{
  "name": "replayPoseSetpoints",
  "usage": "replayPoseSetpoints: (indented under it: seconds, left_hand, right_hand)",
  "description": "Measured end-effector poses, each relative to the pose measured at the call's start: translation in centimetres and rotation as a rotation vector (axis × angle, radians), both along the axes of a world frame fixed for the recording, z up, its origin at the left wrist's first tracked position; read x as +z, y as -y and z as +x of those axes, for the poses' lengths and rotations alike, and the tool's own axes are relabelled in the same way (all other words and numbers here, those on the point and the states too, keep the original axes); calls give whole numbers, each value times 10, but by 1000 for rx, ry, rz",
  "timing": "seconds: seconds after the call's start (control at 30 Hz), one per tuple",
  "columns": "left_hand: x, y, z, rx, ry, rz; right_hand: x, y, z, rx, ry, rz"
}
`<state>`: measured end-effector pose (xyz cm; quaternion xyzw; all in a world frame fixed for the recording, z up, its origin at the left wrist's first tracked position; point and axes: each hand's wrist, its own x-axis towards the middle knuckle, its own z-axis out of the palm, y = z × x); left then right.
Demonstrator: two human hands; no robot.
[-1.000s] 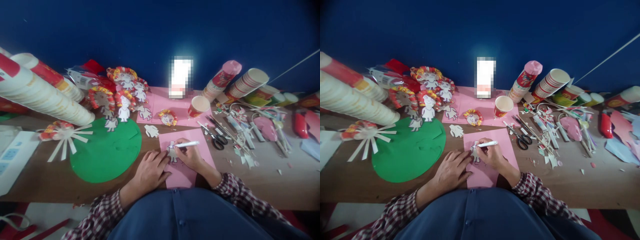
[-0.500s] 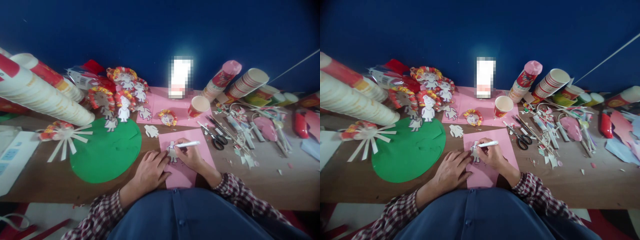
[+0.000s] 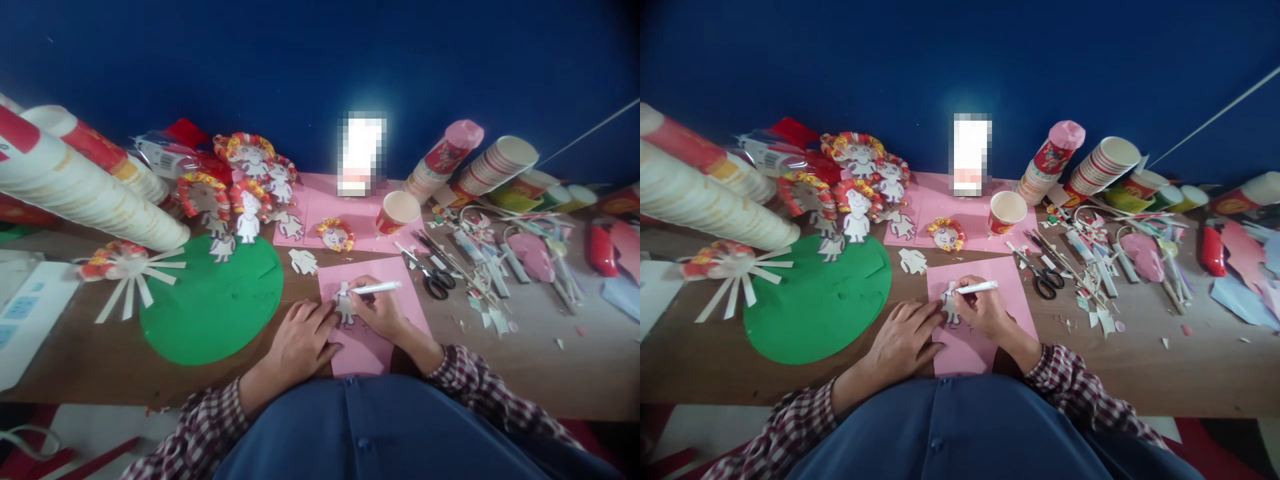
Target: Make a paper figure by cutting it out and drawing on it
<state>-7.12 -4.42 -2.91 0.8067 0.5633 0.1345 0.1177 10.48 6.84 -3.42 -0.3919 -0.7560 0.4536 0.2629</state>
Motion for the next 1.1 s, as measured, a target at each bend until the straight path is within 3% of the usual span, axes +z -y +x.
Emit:
replayPoseSetpoints:
  seconds: [1.1]
  left_hand:
    - [-1,-1,0,3,4,7]
  right_hand:
    - [1,-1,0,17,37,92]
